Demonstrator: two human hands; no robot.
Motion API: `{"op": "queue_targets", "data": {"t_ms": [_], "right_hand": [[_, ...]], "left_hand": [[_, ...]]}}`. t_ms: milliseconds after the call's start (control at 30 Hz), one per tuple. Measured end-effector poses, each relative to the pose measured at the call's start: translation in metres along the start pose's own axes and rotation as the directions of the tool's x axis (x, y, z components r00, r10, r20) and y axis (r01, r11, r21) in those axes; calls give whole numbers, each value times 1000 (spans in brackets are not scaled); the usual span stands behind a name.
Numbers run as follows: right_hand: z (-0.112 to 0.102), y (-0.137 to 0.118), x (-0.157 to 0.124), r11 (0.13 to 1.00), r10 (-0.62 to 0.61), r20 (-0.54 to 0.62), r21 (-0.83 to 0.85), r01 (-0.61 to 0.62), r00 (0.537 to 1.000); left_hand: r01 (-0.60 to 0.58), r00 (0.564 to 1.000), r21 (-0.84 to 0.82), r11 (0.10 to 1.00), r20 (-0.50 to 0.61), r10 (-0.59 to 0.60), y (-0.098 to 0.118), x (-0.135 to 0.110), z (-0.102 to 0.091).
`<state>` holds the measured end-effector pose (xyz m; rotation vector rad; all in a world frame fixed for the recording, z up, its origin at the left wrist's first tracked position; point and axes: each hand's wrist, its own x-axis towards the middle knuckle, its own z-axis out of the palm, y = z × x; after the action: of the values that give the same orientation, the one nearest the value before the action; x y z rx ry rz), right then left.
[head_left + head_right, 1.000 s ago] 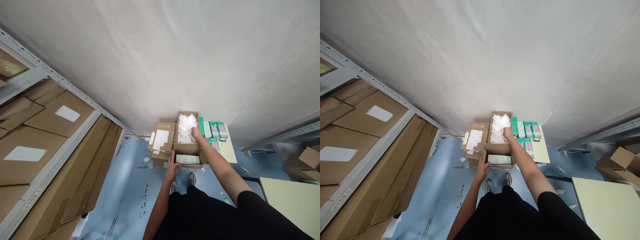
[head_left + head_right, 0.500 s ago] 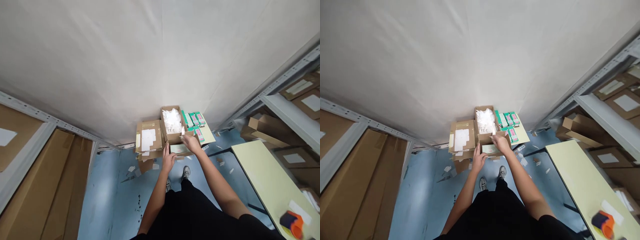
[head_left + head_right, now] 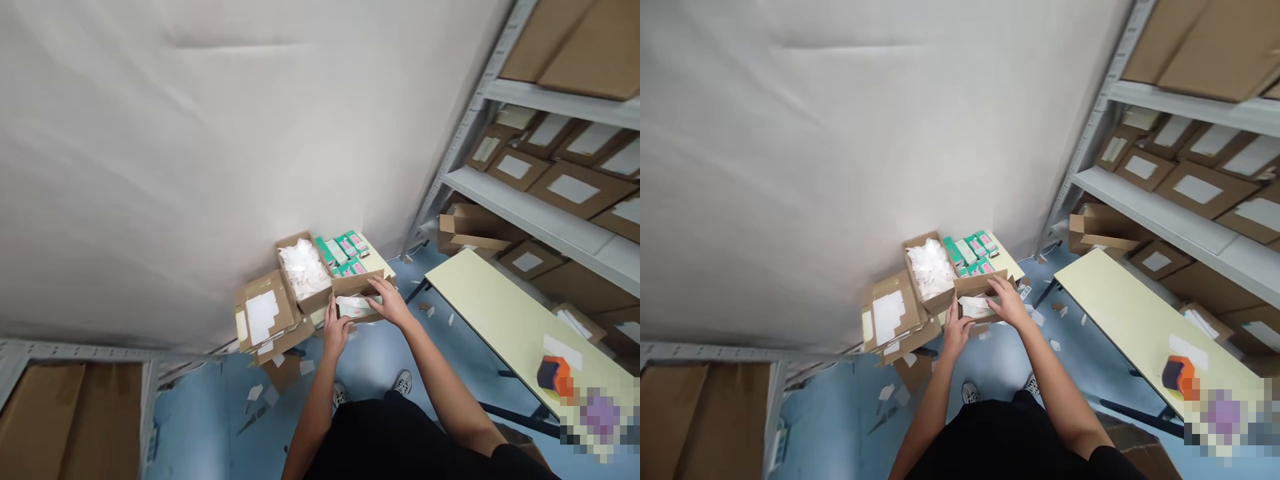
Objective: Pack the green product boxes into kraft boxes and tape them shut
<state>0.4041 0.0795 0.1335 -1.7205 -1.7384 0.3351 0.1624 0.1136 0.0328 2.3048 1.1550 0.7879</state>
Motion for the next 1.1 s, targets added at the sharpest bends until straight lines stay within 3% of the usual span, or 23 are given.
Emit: {"op": "queue_targets", "data": {"t_ms": [167,300,433,600,700,867,1000,1100], "right_hand": [[-70,69,-33,994,108,-104,-8,-109,989],[-128,135,-71,971,231,-228,-6,-239,946],[-186,191,-119,936,326,-354,-9,-352,877],[-244,237,-182,862,444,-502,13,-507,742],[-259,256,-213,811,502,-564,42,-584,656],[-259,286,-246,719,594,-612,112,-686,522],[-262,308,-254,612,661,-634,146,-777,402],[-271,318,-248,546,676,-654,136,-826,339]], "left_hand": [[-107,991,8,994,79,106,63,41,58],[-217,960,-27,976,173,219,125,74,117],[-328,905,-58,943,265,331,185,104,184],[-449,798,-157,880,372,474,254,135,256],[-498,724,-228,837,421,546,283,148,289],[-532,630,-312,787,475,614,309,170,341],[-541,558,-399,740,487,672,319,195,386],[-531,515,-448,719,504,694,329,218,423]]}}
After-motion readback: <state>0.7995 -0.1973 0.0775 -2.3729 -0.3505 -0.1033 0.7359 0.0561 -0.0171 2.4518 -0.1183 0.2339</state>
